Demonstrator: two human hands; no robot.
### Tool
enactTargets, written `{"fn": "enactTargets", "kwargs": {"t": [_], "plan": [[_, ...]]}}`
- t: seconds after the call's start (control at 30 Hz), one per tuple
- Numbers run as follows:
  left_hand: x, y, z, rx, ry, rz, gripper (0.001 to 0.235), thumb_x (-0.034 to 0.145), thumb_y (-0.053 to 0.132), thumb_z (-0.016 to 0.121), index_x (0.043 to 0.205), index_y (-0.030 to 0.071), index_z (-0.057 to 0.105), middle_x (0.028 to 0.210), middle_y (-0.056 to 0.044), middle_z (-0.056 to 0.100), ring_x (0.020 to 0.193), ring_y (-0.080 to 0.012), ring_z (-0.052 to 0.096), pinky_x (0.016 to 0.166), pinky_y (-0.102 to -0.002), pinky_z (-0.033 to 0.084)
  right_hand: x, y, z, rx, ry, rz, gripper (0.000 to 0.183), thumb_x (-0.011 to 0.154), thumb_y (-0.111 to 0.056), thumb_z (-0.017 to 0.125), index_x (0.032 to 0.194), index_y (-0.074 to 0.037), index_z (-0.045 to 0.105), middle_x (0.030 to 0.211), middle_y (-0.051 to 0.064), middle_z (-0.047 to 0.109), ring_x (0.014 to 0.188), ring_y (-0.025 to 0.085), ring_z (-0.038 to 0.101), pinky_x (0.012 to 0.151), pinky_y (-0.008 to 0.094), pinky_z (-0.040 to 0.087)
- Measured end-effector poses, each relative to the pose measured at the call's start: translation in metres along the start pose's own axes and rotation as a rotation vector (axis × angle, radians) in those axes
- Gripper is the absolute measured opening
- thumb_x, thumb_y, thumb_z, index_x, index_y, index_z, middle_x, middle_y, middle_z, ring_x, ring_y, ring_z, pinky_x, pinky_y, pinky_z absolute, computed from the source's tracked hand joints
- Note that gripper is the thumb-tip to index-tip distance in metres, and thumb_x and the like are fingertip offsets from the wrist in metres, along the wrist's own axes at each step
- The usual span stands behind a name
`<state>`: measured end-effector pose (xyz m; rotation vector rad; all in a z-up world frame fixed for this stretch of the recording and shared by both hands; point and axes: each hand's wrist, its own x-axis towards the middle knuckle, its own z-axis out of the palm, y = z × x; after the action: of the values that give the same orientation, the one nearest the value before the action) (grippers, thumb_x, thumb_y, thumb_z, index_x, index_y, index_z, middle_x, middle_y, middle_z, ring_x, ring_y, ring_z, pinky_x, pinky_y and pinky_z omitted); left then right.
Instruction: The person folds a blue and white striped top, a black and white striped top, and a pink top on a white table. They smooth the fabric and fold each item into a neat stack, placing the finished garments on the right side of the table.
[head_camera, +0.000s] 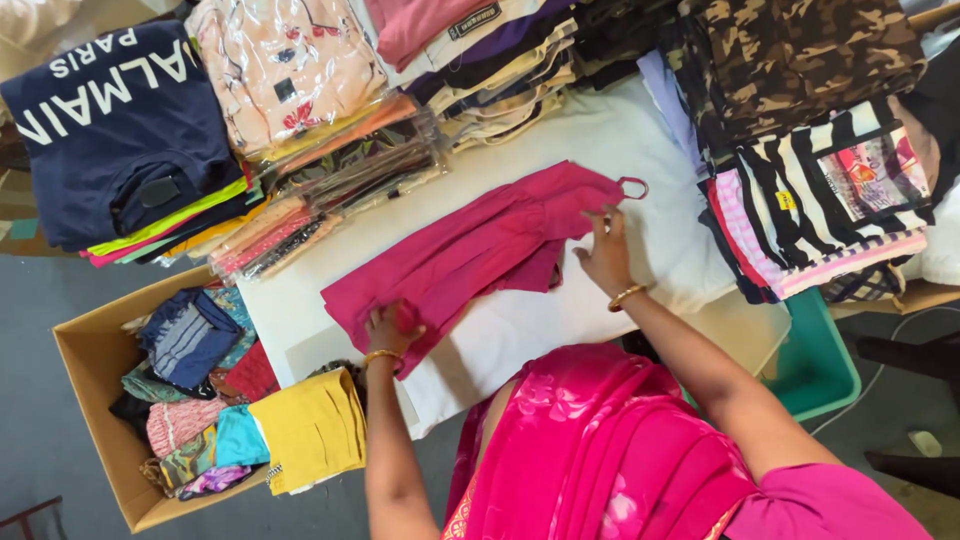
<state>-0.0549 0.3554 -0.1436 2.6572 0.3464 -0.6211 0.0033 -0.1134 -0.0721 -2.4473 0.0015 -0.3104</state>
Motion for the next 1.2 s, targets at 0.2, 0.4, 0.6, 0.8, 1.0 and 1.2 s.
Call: {"fn": "enactTargets", "kwargs": {"t": [0.2, 0.4, 0.6, 0.8, 1.0, 1.2], "plan": [[0.002, 0.005, 0.038, -0.286, 0.297, -0.418, 0.094, 0.064, 0.051, 0.094, 0.144, 0.033, 0.048, 0.16, -0.023, 0.016, 0.146, -0.0542, 0.016, 0.114, -0.061, 0.034, 0.013, 0.008, 0.033, -0.227, 0.099, 0.152, 0.071, 0.059, -0.014, 0.093, 0.124, -0.018, 0.063, 0.14, 0.018, 0.043, 0.125, 0.044, 0.049, 0.09, 0.05, 0.045], [-0.026, 0.032, 0.054, -0.342, 0.362, -0.398, 0.065, 0.069, 0.046, 0.09, 0.126, 0.033, 0.064, 0.15, -0.016, 0.032, 0.143, -0.0437, 0.03, 0.105, -0.064, 0.043, 0.023, 0.128, 0.096, -0.182, 0.04, -0.007, 0.019, 0.089, -0.01, 0.078, 0.099, -0.026, 0.072, 0.122, -0.002, 0.061, 0.111, 0.029, 0.067, 0.091, 0.042, 0.055], [-0.034, 0.032, 0.085, -0.469, 0.683, 0.073, 0.081, 0.076, 0.064, 0.082, 0.142, 0.025, 0.054, 0.159, -0.016, 0.038, 0.148, -0.0399, 0.033, 0.116, -0.066, 0.034, 0.053, 0.067, 0.055, 0.645, 0.289, 0.079, 0.004, 0.105, 0.001, 0.063, 0.106, -0.002, 0.06, 0.125, 0.013, 0.054, 0.079, 0.019, 0.065, 0.067, 0.031, 0.06], [-0.042, 0.078, 0.061, 0.156, 0.618, 0.211, 0.071, 0.077, 0.056, 0.076, 0.142, 0.03, 0.065, 0.145, -0.012, 0.052, 0.13, -0.0314, 0.047, 0.112, -0.062, 0.023, 0.057, -0.012, 0.009, 1.105, 0.146, 0.158, 0.008, 0.11, -0.012, 0.054, 0.111, -0.006, 0.049, 0.136, 0.01, 0.06, 0.081, 0.013, 0.071, 0.066, 0.028, 0.063], [-0.034, 0.038, 0.026, -0.077, 0.581, -0.089, 0.022, 0.095, 0.042, 0.074, 0.105, 0.023, 0.079, 0.126, -0.001, 0.064, 0.125, -0.0276, 0.051, 0.116, -0.058, 0.031, 0.061, -0.022, -0.028, 1.125, 0.167, 0.067, 0.011, 0.114, -0.015, 0.055, 0.115, -0.007, 0.049, 0.125, 0.011, 0.065, 0.087, 0.014, 0.072, 0.074, 0.03, 0.063], [-0.029, 0.022, 0.048, -0.384, 0.573, -0.363, 0.033, 0.074, 0.02, 0.091, 0.102, 0.012, 0.075, 0.133, -0.017, 0.049, 0.12, -0.0372, 0.045, 0.104, -0.053, 0.042, 0.056, -0.012, -0.031, 1.005, 0.216, 0.043, 0.01, 0.112, -0.012, 0.061, 0.113, -0.005, 0.055, 0.119, 0.008, 0.066, 0.094, 0.01, 0.066, 0.083, 0.027, 0.06]]}}
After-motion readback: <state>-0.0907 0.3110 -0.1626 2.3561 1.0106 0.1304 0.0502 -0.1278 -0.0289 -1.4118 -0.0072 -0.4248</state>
